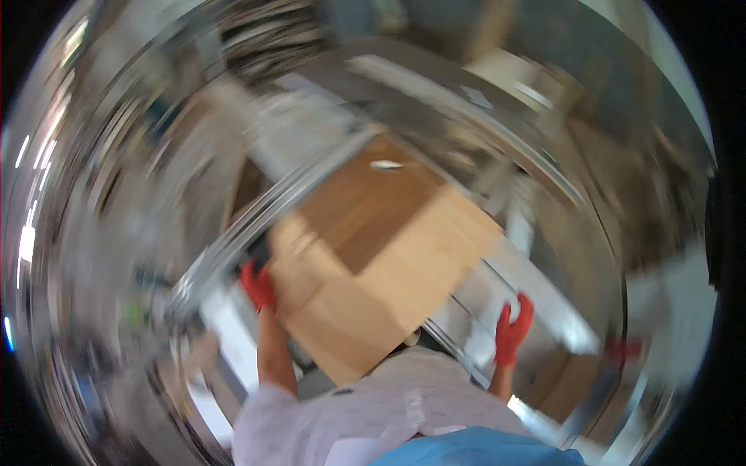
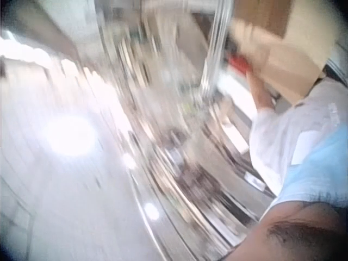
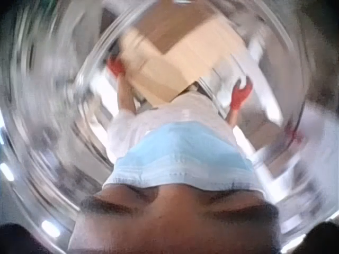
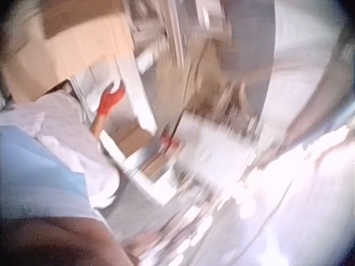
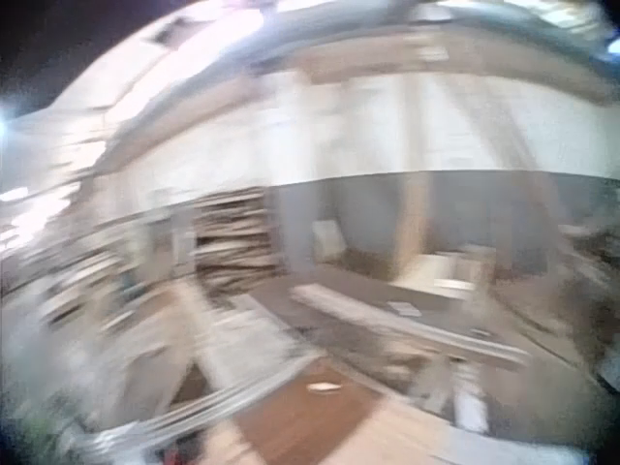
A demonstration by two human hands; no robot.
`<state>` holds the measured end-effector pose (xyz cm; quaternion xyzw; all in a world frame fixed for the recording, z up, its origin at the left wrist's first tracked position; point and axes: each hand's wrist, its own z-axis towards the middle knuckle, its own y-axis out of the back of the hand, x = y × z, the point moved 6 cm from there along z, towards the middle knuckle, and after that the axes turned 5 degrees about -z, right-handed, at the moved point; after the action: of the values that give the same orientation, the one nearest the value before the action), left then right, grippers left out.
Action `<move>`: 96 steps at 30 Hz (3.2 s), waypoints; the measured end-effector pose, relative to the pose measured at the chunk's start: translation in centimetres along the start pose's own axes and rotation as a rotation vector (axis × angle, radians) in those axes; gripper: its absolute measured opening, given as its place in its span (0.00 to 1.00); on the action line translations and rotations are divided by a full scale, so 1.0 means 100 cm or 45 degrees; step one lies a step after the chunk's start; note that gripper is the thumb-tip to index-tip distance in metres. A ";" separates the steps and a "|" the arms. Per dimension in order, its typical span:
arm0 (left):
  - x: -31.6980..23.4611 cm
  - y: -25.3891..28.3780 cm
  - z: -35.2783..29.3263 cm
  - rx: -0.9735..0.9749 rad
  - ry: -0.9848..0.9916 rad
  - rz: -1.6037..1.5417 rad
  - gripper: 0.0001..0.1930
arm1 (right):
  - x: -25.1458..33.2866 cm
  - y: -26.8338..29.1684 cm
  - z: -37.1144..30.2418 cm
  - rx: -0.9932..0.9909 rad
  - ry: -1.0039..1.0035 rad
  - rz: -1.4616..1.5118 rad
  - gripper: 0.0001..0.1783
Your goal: The person picks up small, dark rectangular wood pieces from a table saw and stacks them onto a larger pile on the floor. The person repeatedly moves between the saw and the floor pile, handling the wood pieces one by one or in small groups.
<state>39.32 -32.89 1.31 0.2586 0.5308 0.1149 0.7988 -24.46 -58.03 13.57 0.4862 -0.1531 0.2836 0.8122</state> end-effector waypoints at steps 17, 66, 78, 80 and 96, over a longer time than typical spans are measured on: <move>0.040 -0.023 -0.045 0.064 -0.169 0.360 0.26 | -0.168 0.246 -0.046 0.004 -1.049 -1.025 0.33; -0.217 -0.431 0.002 0.284 -0.147 0.142 0.54 | 0.053 -0.618 0.283 0.985 -0.226 0.486 0.22; -0.208 -0.475 0.026 0.462 -0.342 0.254 0.53 | 0.122 -0.559 0.266 0.192 0.172 0.115 0.15; -0.191 -0.481 0.036 0.361 -0.373 0.184 0.52 | 0.203 -0.519 0.229 -0.176 0.484 0.128 0.15; -0.203 -0.471 0.069 0.327 -0.446 0.163 0.44 | 0.439 -0.656 0.076 0.823 1.290 0.187 0.27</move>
<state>32.96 -83.72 -5.76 0.4074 0.3769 0.0502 0.8303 50.54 -75.02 -5.85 0.5010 0.3137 0.5673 0.5734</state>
